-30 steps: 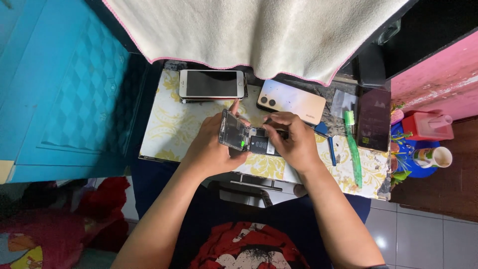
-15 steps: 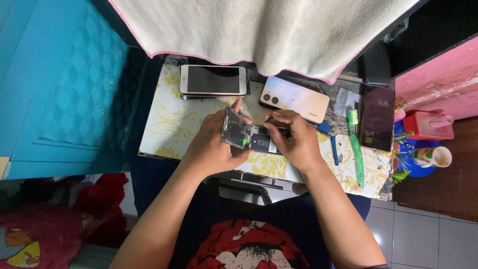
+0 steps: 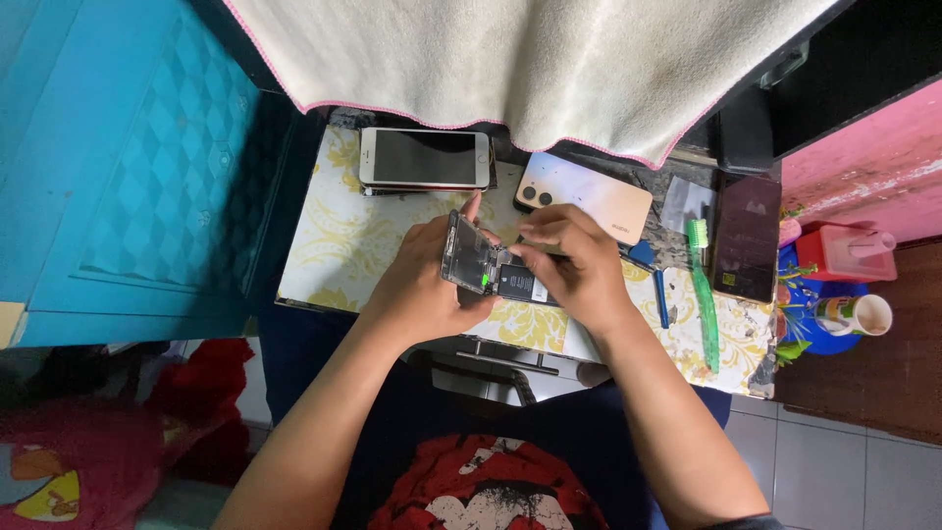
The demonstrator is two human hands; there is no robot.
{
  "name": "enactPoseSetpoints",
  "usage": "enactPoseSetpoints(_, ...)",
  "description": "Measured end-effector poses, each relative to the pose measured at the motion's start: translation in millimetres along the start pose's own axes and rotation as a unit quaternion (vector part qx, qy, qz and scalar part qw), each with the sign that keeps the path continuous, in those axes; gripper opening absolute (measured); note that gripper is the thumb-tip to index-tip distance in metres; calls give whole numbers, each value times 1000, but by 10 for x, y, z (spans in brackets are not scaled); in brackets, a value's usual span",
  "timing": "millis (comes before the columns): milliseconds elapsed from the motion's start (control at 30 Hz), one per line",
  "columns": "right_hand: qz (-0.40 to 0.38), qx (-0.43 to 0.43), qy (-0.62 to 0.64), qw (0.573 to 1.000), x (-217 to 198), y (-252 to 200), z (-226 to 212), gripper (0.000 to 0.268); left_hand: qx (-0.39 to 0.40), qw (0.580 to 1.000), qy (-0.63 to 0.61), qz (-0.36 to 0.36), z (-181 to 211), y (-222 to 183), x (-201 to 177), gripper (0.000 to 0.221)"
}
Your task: Repairing internal components of a smartphone using tweezers and hands.
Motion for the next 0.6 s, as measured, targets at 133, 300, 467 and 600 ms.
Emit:
enactPoseSetpoints(133, 18, 22, 54, 998, 31, -32, 134, 14, -12, 1000, -17, -6, -24, -22, 16, 105)
enactPoseSetpoints(300, 31, 57, 80, 995, 69, -55, 33, 13, -10, 1000, -3, 1, -9, -24, 35, 101)
enactPoseSetpoints(467, 38, 29, 59, 997, 65, -66, 33, 15, -14, 1000, -8, -3, 3, -13, 22, 101)
enactPoseSetpoints(600, 43, 11, 38, 998, -17, -50, 78, 12, -4, 1000, 11, -20, 34, 41, 23, 87)
Point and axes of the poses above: each hand's wrist, its own y-axis towards the middle knuckle, its own x-axis out of the palm, z = x × y, the point moved 4 cm from there along y, towards the middle knuckle, and after that the axes turned 8 degrees about x, right-handed, at the moved point
